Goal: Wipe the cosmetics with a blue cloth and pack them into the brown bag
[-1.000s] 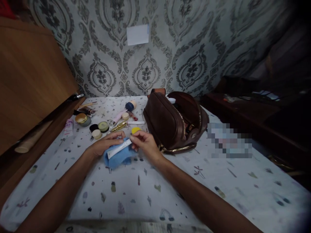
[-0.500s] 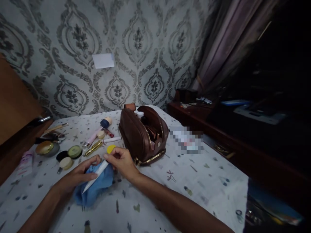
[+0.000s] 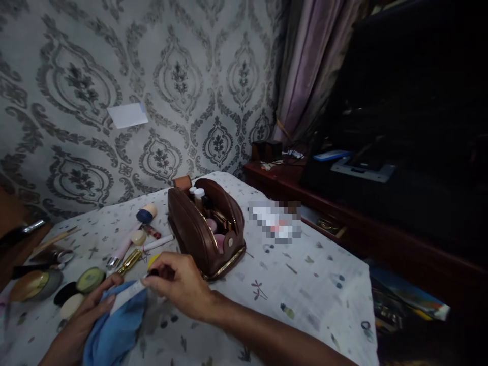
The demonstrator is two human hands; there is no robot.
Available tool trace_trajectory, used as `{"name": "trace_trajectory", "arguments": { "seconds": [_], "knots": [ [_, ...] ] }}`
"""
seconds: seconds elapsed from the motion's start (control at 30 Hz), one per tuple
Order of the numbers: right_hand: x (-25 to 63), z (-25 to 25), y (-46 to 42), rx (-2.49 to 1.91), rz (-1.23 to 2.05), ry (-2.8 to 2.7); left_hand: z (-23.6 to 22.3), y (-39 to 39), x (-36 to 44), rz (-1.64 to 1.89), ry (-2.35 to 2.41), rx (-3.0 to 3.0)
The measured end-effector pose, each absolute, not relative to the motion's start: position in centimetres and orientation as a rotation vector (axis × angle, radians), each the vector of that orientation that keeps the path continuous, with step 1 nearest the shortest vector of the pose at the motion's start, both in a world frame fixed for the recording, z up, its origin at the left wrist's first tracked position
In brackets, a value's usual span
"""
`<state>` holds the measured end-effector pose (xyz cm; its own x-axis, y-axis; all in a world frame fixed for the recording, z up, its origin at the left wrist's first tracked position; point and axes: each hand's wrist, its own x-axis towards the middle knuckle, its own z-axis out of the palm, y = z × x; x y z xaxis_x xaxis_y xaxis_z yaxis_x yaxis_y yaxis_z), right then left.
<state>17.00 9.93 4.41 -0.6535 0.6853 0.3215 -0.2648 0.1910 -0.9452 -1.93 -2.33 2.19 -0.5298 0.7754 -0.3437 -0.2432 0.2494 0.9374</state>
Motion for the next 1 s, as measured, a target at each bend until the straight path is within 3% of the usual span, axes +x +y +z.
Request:
{"name": "trace_trajectory", "arguments": {
  "seconds": [0.57,0.7,1.0],
  "knots": [
    [20.5,4.0,10.6,-0.268,1.226,-1.939,2.5,-0.8,1.2,1.384,1.874,0.509],
    [21.8,4.9,11.0,-0.333,1.26,-1.877,2.8,-0.6,2.7,1.445,1.848,0.643],
    [24.9,7.9,11.9,-0.426,1.264,-1.881,3.7,0.1,4.1,1.156,2.009,1.308]
  ]
}}
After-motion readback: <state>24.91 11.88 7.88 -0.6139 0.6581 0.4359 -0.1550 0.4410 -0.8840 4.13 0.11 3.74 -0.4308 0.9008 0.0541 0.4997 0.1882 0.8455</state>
